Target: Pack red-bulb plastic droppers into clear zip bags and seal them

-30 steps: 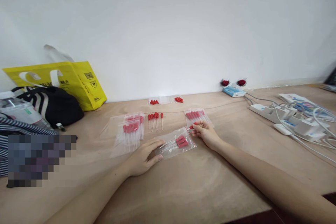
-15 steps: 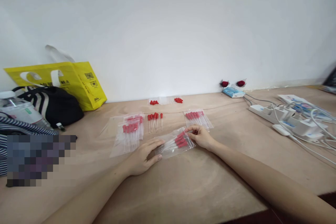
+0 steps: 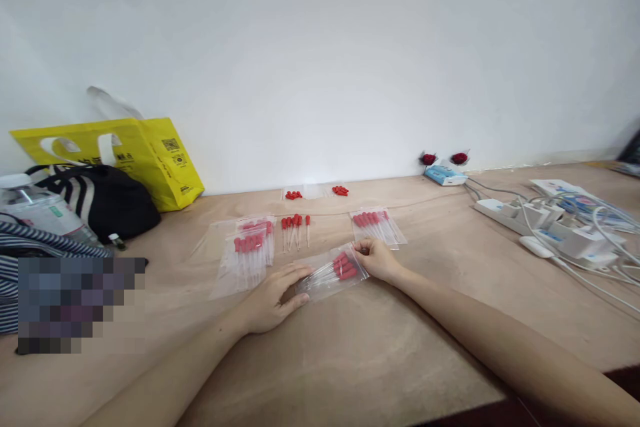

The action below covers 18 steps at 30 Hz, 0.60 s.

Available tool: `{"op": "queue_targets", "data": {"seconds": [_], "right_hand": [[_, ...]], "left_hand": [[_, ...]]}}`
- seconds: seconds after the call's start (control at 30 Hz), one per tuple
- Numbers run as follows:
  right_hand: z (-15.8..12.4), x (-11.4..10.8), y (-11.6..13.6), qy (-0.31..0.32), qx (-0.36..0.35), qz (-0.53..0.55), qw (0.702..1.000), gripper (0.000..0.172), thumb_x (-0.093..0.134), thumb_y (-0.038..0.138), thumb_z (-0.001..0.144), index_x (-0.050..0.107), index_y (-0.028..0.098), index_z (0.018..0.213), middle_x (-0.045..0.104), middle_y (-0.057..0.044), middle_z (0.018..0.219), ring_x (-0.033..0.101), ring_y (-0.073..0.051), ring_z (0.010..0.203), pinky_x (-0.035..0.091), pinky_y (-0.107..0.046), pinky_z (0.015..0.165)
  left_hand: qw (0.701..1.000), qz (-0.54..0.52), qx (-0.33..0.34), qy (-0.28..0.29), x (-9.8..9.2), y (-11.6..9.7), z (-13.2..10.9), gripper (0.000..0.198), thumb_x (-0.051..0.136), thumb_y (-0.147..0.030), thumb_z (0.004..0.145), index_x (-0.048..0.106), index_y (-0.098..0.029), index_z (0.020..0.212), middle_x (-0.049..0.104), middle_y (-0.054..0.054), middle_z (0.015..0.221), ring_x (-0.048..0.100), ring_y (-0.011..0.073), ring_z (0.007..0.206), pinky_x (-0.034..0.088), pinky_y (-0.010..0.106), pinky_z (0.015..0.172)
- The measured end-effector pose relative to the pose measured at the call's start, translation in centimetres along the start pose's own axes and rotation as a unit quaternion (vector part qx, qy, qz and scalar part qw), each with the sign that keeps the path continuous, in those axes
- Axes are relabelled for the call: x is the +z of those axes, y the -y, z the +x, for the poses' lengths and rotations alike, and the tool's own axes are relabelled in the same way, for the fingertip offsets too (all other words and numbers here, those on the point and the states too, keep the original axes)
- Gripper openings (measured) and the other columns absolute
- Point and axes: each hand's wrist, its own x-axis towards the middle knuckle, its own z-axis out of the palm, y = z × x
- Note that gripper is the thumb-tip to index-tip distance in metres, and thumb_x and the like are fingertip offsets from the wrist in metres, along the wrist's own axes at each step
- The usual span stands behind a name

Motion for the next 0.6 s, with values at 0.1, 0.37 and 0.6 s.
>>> {"op": "queue_targets", "data": {"seconds": [0.1,0.37,0.6], "right_hand": [[-0.2,-0.2,0.1,0.035,-0.003,0.017,0.999,0.018,0.055,0.027,0.066,0.062,0.016,0.054,0.059,0.001,0.059,0.051,-0.01,0.053,0.039,-0.02,0.05],[2.8,-1.8,1.6,-0.028,-0.002,0.003,1.0,0.003,0.056,0.021,0.06,0.058,0.019,0.06,0.058,0.002,0.059,0.051,-0.011,0.056,0.039,-0.022,0.055],[9.0,4.0,4.1,-0.082,-0.017,-0.004,0.996,0.022,0.067,0.014,0.045,0.047,0.02,0.052,0.049,0.002,0.048,0.052,-0.016,0.055,0.036,-0.027,0.052]], "left_hand": [[1.0,-0.003,-0.004,0.002,0.0,0.0,0.0,0.04,0.045,-0.032,0.082,0.043,-0.023,0.121,0.047,0.006,0.125,0.041,0.0207,0.116,0.032,0.04,0.098],[1.0,-0.009,0.0,0.008,0.0,0.1,0.0,0.039,0.044,-0.034,0.083,0.044,-0.024,0.121,0.044,0.005,0.128,0.038,0.0209,0.119,0.031,0.041,0.099],[1.0,-0.011,0.008,0.007,-0.2,0.0,-0.1,0.039,0.043,-0.033,0.083,0.044,-0.025,0.121,0.044,0.005,0.127,0.039,0.0206,0.118,0.032,0.041,0.099]]}}
